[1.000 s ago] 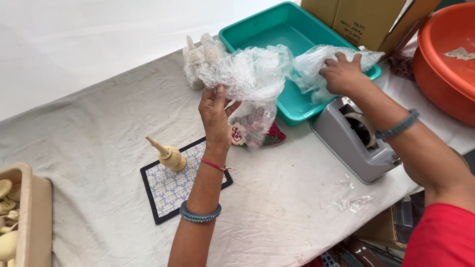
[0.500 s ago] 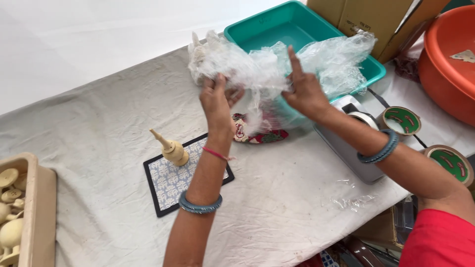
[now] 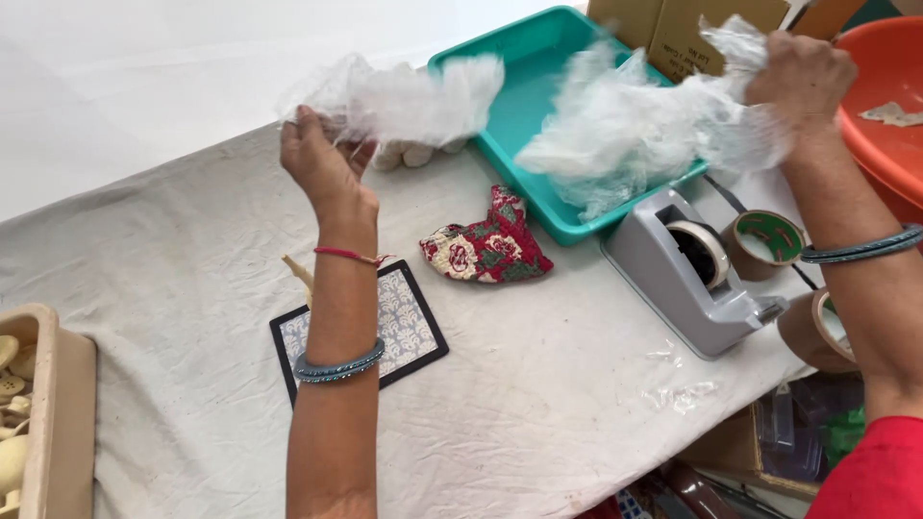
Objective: The person wraps a wooden object in bubble wrap and secures it with clear tape. They then pick up another wooden object and wipe it with a patterned cloth.
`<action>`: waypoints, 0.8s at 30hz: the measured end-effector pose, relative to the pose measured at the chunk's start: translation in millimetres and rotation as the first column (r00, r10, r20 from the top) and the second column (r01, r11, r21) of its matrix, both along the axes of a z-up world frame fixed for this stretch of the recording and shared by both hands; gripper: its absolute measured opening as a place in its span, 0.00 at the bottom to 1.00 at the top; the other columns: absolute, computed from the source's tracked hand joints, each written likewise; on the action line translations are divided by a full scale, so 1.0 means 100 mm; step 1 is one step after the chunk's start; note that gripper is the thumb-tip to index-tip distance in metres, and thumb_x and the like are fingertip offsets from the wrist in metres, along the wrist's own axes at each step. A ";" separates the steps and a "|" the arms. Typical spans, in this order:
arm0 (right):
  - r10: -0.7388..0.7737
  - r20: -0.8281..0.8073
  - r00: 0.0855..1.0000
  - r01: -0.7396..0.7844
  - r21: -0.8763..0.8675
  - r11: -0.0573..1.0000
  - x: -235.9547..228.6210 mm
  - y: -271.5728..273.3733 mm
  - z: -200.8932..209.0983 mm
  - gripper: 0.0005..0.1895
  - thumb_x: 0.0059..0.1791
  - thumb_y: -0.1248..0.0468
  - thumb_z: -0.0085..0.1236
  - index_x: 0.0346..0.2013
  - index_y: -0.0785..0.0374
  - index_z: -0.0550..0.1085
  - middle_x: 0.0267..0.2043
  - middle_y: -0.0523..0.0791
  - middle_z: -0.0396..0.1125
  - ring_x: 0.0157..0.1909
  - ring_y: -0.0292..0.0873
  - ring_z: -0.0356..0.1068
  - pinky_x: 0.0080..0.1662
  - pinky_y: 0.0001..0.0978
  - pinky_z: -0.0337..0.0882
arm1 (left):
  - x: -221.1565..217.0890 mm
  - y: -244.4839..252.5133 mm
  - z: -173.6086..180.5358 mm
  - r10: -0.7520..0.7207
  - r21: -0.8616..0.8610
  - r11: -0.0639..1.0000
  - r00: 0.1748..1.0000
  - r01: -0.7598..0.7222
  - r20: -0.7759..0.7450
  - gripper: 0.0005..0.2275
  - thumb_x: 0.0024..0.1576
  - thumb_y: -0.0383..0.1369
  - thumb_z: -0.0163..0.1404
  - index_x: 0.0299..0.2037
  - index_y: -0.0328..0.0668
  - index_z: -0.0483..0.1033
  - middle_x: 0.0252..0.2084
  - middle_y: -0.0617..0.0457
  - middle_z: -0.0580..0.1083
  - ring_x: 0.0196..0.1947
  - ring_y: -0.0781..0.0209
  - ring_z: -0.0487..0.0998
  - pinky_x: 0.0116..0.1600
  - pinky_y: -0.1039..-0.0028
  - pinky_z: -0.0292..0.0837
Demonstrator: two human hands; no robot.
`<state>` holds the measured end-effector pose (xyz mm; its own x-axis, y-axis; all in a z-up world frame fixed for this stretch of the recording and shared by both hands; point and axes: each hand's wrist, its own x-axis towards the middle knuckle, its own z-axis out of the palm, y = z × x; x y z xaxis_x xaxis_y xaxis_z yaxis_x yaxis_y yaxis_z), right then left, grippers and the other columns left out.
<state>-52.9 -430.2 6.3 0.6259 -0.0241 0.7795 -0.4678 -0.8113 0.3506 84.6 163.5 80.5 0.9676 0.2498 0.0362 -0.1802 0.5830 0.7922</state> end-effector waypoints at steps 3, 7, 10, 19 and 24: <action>-0.053 -0.036 0.998 0.054 0.052 0.997 0.14 -0.18 -0.11 0.06 0.51 0.67 0.55 0.42 0.64 0.74 0.42 0.51 0.70 0.47 0.53 0.73 0.45 0.51 0.73 | -0.04 0.18 0.03 -0.061 -0.037 0.997 0.996 0.064 0.070 0.08 0.64 0.39 0.46 0.40 0.46 0.71 0.36 0.53 0.78 0.34 0.58 0.83 0.33 0.72 0.84; 0.101 -0.243 0.965 -0.003 0.374 0.928 0.29 0.73 -0.05 0.22 0.54 0.57 0.54 0.56 0.68 0.65 0.57 0.60 0.61 0.57 0.63 0.65 0.50 0.67 0.67 | -0.38 0.21 0.27 -0.208 -0.057 0.974 0.966 0.219 0.151 0.07 0.65 0.38 0.46 0.42 0.45 0.72 0.39 0.52 0.79 0.37 0.61 0.84 0.40 0.70 0.85; 0.400 -0.432 0.808 -0.158 0.496 0.854 0.43 1.65 -0.07 0.51 0.50 0.36 0.58 0.79 0.52 0.49 0.80 0.55 0.36 0.75 0.68 0.40 0.58 0.86 0.51 | -0.70 0.34 0.38 -0.360 0.007 0.928 0.890 0.373 0.280 0.06 0.68 0.35 0.47 0.45 0.42 0.73 0.43 0.51 0.79 0.44 0.62 0.84 0.49 0.68 0.85; 0.014 -0.926 0.378 0.280 0.128 0.951 0.97 1.42 -0.32 0.32 0.46 0.61 0.62 0.65 0.40 0.71 0.73 0.43 0.60 0.69 0.58 0.63 0.59 0.76 0.62 | -1.60 1.34 0.28 -0.493 0.177 0.870 0.805 0.460 0.331 0.04 0.70 0.26 0.46 0.50 0.36 0.73 0.43 0.51 0.79 0.43 0.64 0.83 0.53 0.71 0.82; 0.140 -0.760 0.635 0.077 0.242 0.967 0.51 2.04 0.63 0.35 0.46 0.41 0.64 0.66 0.46 0.73 0.55 0.45 0.76 0.58 0.49 0.74 0.52 0.50 0.77 | -1.61 1.80 -0.03 -0.413 0.028 0.907 0.877 0.420 0.245 0.04 0.69 0.23 0.45 0.49 0.35 0.73 0.43 0.51 0.78 0.42 0.65 0.82 0.50 0.72 0.81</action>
<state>-1.5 -225.8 69.8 0.9948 -0.1010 -0.0108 -0.0899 -0.9245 0.3704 -76.7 343.7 77.6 0.9450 -0.1705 0.2792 -0.0984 0.6658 0.7396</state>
